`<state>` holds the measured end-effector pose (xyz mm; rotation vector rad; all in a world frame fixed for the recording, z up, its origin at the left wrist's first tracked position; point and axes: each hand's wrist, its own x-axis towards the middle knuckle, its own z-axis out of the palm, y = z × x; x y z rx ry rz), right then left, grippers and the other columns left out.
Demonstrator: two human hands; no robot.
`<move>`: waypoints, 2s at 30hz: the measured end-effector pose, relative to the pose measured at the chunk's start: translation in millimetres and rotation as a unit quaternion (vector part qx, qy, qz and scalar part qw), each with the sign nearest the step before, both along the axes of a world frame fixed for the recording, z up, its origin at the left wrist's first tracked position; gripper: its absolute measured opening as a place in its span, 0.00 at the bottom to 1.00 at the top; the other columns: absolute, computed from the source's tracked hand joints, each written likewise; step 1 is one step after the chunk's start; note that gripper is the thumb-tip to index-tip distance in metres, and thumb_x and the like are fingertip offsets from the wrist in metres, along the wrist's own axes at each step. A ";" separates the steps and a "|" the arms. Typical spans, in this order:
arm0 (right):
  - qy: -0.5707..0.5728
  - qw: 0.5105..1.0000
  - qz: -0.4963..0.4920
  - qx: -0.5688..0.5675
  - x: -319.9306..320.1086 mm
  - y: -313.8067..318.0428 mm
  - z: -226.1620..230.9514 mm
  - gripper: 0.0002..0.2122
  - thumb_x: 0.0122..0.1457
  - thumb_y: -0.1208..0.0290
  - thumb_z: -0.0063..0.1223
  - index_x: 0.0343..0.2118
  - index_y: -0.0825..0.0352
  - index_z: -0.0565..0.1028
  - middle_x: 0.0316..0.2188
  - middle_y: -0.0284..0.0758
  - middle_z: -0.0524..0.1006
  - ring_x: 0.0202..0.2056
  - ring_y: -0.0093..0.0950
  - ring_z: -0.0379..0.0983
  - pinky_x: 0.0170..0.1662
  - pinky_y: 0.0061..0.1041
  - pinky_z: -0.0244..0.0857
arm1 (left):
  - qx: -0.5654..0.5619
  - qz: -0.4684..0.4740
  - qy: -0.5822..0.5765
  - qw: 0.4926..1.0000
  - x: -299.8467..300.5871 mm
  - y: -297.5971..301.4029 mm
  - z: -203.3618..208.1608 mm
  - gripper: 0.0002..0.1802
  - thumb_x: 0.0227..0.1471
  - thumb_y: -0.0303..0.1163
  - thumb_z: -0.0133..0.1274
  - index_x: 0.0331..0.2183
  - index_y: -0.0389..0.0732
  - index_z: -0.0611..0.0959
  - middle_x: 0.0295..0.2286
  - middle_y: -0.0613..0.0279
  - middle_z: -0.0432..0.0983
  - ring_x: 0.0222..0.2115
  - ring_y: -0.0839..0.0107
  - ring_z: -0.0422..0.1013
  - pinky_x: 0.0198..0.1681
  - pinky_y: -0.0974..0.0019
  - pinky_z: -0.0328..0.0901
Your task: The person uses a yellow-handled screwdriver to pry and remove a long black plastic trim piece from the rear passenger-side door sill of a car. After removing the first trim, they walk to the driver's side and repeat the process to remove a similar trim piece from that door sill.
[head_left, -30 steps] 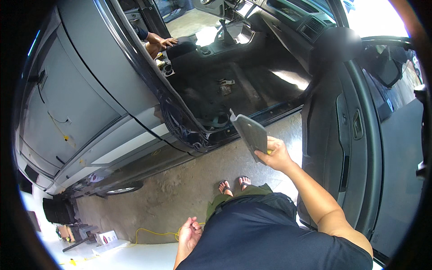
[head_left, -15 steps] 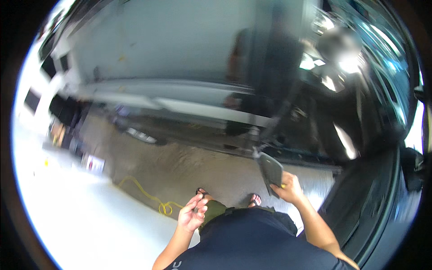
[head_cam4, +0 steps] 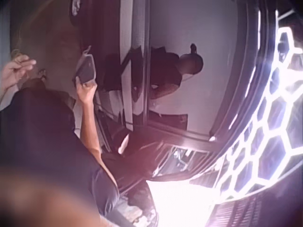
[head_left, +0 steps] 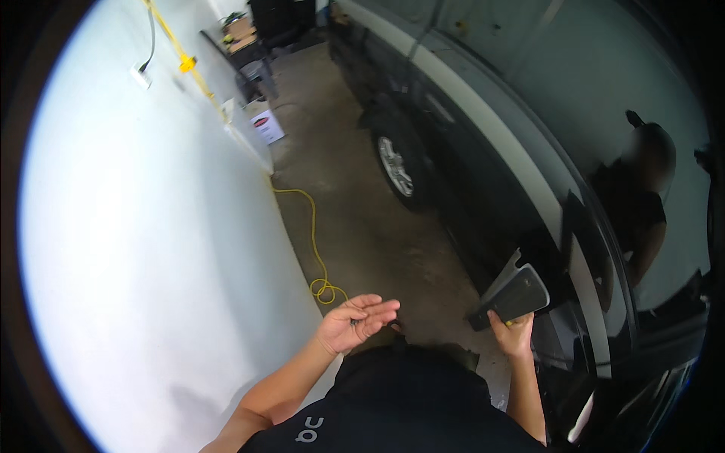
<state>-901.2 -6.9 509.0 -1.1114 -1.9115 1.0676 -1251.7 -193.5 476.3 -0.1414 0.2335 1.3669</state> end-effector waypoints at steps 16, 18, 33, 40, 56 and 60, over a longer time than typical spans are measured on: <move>0.162 0.967 0.188 -0.054 -501.3 128.2 -78.6 0.03 0.54 0.80 0.68 0.31 0.71 0.84 0.30 0.38 0.86 0.33 0.34 0.84 0.43 0.29 0.73 | -0.430 0.268 0.088 0.858 -322.9 -22.3 -82.9 0.22 0.67 0.47 0.49 0.22 0.51 0.67 0.16 0.71 0.58 0.16 0.75 0.54 0.18 0.69 0.49; 0.141 0.966 0.208 -0.059 -567.0 153.3 -82.3 0.04 0.54 0.78 0.68 0.31 0.71 0.84 0.31 0.40 0.85 0.35 0.35 0.83 0.41 0.30 0.73 | -0.506 0.311 0.112 0.797 -366.4 -20.6 -93.3 0.21 0.67 0.46 0.49 0.23 0.50 0.67 0.18 0.69 0.60 0.17 0.73 0.56 0.19 0.69 0.52; 0.054 0.908 0.413 -0.047 -1075.3 384.8 -85.1 0.12 0.50 0.73 0.73 0.30 0.75 0.79 0.29 0.43 0.77 0.30 0.38 0.77 0.35 0.34 0.68 | -0.447 0.271 0.361 0.772 -706.4 189.8 -39.1 0.23 0.69 0.45 0.51 0.23 0.44 0.74 0.21 0.67 0.69 0.20 0.72 0.63 0.23 0.68 0.55; -0.036 0.866 0.497 0.036 -1275.3 493.8 -60.5 0.13 0.48 0.73 0.74 0.32 0.75 0.80 0.30 0.41 0.77 0.30 0.41 0.76 0.36 0.34 0.68 | -0.328 0.322 0.460 0.760 -948.8 376.5 -23.8 0.14 0.71 0.36 0.48 0.47 0.39 0.82 0.22 0.74 0.64 0.22 0.81 0.59 0.25 0.73 0.53; -0.077 0.709 0.699 0.053 -1657.3 707.9 -89.1 0.09 0.52 0.70 0.69 0.35 0.65 0.85 0.32 0.37 0.78 0.39 0.41 0.77 0.42 0.40 0.69 | -0.323 0.304 0.764 0.468 -1306.9 637.5 -0.1 0.11 0.52 0.37 0.69 0.33 0.40 0.89 0.24 0.61 0.81 0.22 0.73 0.71 0.26 0.62 0.63; -0.089 0.750 0.650 0.081 -1720.7 739.3 -104.2 0.13 0.53 0.68 0.68 0.41 0.63 0.83 0.34 0.39 0.79 0.39 0.43 0.78 0.42 0.40 0.71 | -0.366 0.313 0.771 0.417 -1380.9 668.6 -20.2 0.14 0.52 0.39 0.69 0.34 0.38 0.89 0.24 0.55 0.82 0.23 0.61 0.76 0.27 0.59 0.65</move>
